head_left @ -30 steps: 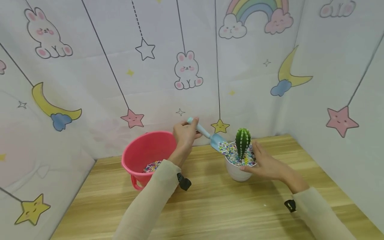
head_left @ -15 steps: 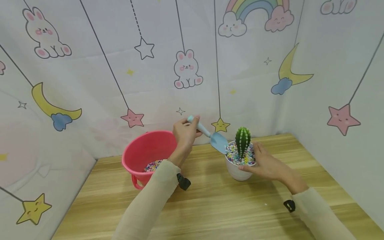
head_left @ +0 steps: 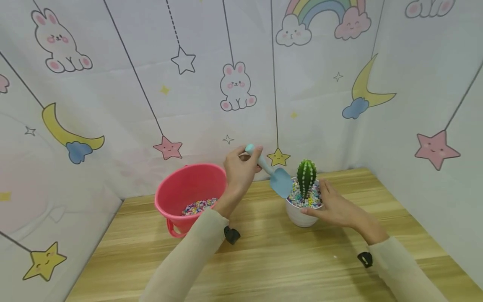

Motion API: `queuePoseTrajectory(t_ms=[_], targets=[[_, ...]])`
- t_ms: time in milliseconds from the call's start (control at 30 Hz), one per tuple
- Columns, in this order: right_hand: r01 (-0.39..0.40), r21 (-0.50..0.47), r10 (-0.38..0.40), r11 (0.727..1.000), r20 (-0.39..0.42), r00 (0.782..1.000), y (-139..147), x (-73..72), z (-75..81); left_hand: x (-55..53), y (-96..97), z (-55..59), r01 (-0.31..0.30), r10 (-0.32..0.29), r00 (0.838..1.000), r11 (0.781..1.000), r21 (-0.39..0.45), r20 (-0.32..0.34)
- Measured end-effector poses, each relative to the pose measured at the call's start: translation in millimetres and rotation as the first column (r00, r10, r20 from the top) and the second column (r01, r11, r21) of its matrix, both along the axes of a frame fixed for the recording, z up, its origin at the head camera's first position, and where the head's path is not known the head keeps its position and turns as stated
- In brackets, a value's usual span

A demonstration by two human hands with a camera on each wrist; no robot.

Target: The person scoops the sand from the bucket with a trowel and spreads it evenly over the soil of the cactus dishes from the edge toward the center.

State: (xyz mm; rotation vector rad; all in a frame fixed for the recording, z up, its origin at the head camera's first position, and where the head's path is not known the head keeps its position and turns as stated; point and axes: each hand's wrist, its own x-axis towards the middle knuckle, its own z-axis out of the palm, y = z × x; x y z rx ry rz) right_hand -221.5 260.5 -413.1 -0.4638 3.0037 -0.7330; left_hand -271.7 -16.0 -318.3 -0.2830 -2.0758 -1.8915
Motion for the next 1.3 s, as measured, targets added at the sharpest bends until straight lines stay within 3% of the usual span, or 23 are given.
queuePoseTrajectory(t_ms=[200, 433, 600, 867, 967, 1100, 1200, 1300], targets=[[-0.003, -0.011, 0.003, 1.000, 0.005, 1.000, 2.1, 0.0, -2.1, 8.9, 5.3, 2.4, 0.017, -0.018, 0.999, 0.999, -0.029, -0.040], [-0.013, -0.023, 0.013, 1.000, 0.005, 1.000, 3.8, -1.5, -5.1, 8.8, 3.1, 2.4, 0.024, -0.025, 0.998, 0.999, -0.024, -0.052], [0.007, -0.047, -0.007, 0.999, -0.004, 1.000, 4.5, 0.1, 2.1, 7.6, -4.6, 7.7, 0.042, -0.040, 0.997, 0.999, 0.022, -0.065], [0.056, -0.160, -0.082, 0.985, -0.163, 0.983, 5.7, 3.2, 29.7, 6.9, -28.1, 24.8, 0.027, -0.018, 0.989, 0.998, 0.062, -0.144], [0.034, -0.251, -0.113, 0.967, -0.308, 0.945, 2.4, 6.6, 39.1, 5.9, -42.7, 33.6, 0.018, -0.002, 0.985, 0.996, 0.090, -0.172], [-0.045, -0.322, -0.144, 0.946, -0.538, 0.831, -5.6, 8.7, 46.1, 5.2, -64.1, 47.3, 0.003, 0.016, 0.978, 0.996, 0.088, -0.209], [-0.094, -0.335, -0.150, 0.937, -0.633, 0.759, -14.2, 9.9, 51.0, 6.0, -79.0, 56.9, -0.011, 0.025, 0.974, 0.998, 0.063, -0.225], [-0.147, -0.345, -0.137, 0.927, -0.677, 0.723, -25.2, 11.7, 55.5, 5.1, -94.0, 64.2, -0.002, 0.008, 0.979, 1.000, 0.031, -0.203]])
